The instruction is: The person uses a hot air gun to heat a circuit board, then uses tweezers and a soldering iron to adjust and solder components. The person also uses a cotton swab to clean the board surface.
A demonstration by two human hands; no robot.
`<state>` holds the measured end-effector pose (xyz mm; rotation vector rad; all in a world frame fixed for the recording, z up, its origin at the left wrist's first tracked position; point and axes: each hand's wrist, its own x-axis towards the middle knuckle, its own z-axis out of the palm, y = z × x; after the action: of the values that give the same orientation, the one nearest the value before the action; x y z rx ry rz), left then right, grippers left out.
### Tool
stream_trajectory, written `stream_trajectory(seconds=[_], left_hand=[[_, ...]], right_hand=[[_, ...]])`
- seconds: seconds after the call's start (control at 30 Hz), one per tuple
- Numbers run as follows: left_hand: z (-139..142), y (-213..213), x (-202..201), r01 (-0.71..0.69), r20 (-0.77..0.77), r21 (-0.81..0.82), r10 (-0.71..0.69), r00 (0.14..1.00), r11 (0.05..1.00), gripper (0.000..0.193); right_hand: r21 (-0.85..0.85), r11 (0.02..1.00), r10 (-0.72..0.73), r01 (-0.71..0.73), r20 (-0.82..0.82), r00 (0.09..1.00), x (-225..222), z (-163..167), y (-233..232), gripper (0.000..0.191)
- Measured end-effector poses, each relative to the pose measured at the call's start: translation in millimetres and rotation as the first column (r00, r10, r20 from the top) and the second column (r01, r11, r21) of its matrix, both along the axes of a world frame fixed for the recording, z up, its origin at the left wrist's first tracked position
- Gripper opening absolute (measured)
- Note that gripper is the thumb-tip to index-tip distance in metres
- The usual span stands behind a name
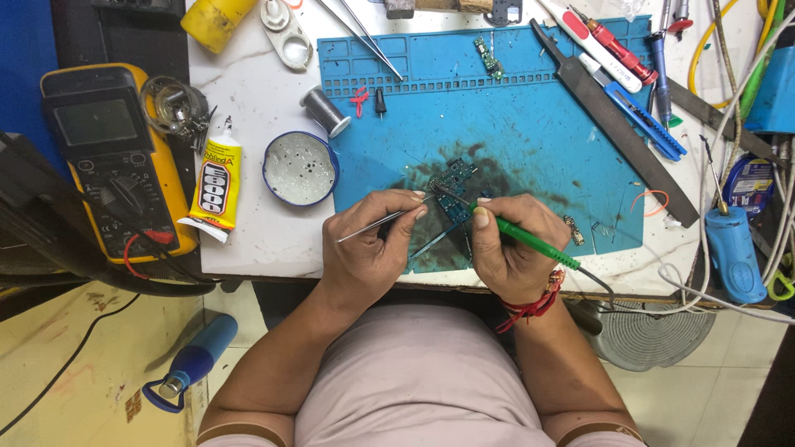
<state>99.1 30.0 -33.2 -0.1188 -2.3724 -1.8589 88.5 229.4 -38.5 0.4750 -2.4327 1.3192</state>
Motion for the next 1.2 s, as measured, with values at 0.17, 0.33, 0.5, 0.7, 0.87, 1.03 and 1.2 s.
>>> stream_trajectory(seconds=[0.17, 0.33, 0.5, 0.7, 0.87, 1.03, 1.2], left_hand=[[-0.7, 0.4, -0.2, 0.004, 0.010, 0.008, -0.004, 1.000, 1.000, 0.010], [-0.9, 0.7, 0.2, -0.004, -0.008, -0.019, 0.004, 1.000, 1.000, 0.010], [-1.3, 0.6, -0.1, 0.001, -0.015, -0.010, -0.001, 1.000, 1.000, 0.010], [-0.6, 0.3, -0.6, -0.007, -0.016, -0.021, 0.007, 1.000, 1.000, 0.010], [-0.2, 0.4, -0.7, -0.001, -0.016, -0.010, 0.001, 1.000, 1.000, 0.009], [-0.7, 0.0, -0.9, 0.004, -0.010, -0.011, -0.004, 1.000, 1.000, 0.009], [-1.2, -0.2, -0.4, -0.002, -0.007, -0.015, 0.002, 1.000, 1.000, 0.010]], right_hand=[[-0.026, 1.000, -0.001, 0.000, -0.016, 1.000, -0.6, -0.9, -0.1, 0.006], [-0.029, 1.000, 0.000, 0.000, -0.005, 1.000, -0.4, -0.4, 0.5, 0.006], [-0.017, 1.000, 0.008, -0.008, -0.002, 1.000, -0.3, 0.2, 0.8, 0.006], [-0.009, 1.000, 0.010, -0.010, -0.008, 1.000, -0.5, 0.6, 0.4, 0.005], [-0.017, 1.000, 0.003, -0.004, -0.022, 1.000, -1.0, 0.1, 0.4, 0.006], [-0.010, 1.000, 0.008, -0.008, -0.017, 1.000, -0.8, -0.7, 1.0, 0.006], [0.001, 1.000, 0.005, -0.005, -0.012, 1.000, -0.1, -1.4, 1.1, 0.006]])
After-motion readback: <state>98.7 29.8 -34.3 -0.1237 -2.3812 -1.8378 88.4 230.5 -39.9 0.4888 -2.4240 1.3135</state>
